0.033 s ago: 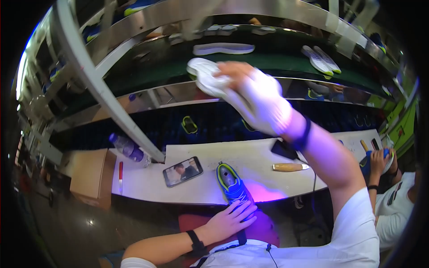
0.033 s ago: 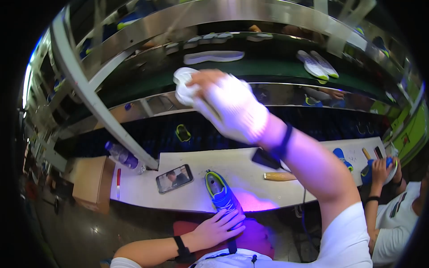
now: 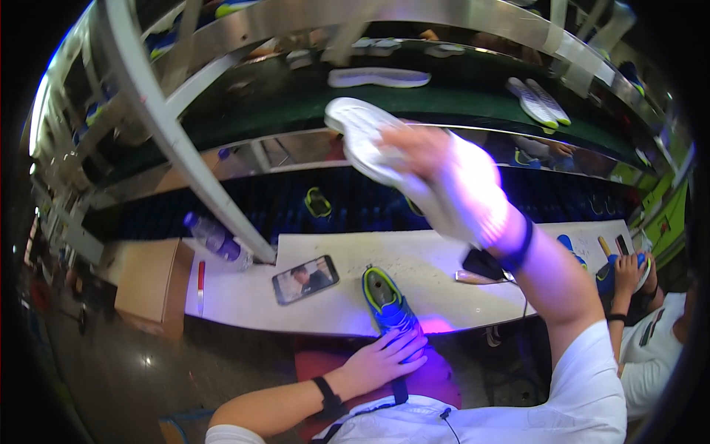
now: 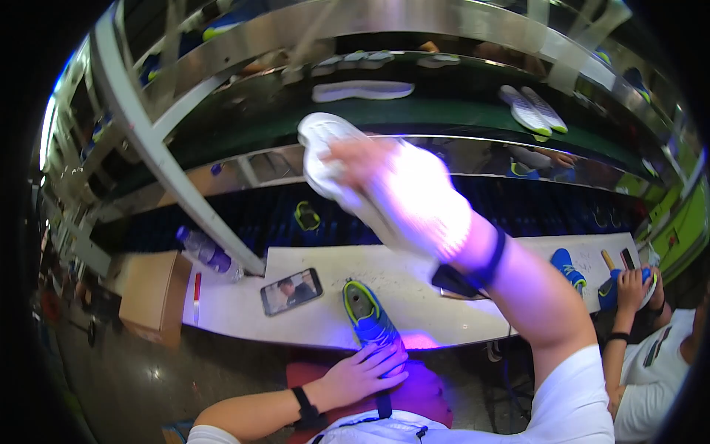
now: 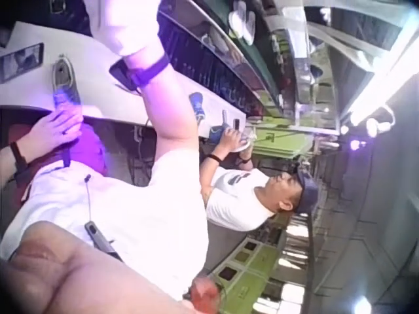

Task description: Inspecting and processing athletic shoes on a conveyor belt using a UV light to cure glue or check for defects.

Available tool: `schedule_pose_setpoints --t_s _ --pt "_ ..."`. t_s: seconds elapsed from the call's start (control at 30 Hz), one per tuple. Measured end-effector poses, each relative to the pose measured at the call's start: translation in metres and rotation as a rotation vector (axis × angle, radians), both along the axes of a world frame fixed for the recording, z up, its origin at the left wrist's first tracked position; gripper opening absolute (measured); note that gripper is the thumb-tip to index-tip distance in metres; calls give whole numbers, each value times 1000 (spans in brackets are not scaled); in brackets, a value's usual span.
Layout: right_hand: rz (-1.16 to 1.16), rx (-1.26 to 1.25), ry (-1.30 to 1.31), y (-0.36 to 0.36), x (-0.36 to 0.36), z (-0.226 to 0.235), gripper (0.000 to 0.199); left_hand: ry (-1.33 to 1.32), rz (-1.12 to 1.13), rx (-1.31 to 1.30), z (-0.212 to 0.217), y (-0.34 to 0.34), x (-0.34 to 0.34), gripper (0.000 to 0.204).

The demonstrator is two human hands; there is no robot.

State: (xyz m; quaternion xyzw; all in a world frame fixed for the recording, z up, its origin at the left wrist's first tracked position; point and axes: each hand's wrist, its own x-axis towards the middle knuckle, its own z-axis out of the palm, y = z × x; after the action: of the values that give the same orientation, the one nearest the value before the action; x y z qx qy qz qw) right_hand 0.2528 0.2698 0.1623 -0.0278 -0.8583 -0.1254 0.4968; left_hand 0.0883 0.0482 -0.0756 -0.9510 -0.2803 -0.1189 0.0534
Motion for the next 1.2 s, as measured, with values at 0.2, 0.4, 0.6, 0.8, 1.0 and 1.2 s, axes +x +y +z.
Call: schedule_pose_setpoints --t_s 0.2,0.4,0.6,0.8,1.0,1.2 --pt "-345 -804 121 -112 95 -63 19 -419 29 192 -5 33 8 39" --pt "-182 -1371 450 -136 104 -146 24 -963 296 -56 84 64 -10 46" --pt "-104 -1418 656 -159 99 -168 55 -1100 379 -225 85 48 1 44" --pt "271 -1522 464 -168 72 -155 37 -1179 317 -251 76 42 5 35" --pt "396 -1652 418 -168 45 -161 34 -1116 248 -304 74 21 -8 34" --pt "425 -1625 507 -175 32 -165 35 -1136 234 -370 79 10 -12 20"
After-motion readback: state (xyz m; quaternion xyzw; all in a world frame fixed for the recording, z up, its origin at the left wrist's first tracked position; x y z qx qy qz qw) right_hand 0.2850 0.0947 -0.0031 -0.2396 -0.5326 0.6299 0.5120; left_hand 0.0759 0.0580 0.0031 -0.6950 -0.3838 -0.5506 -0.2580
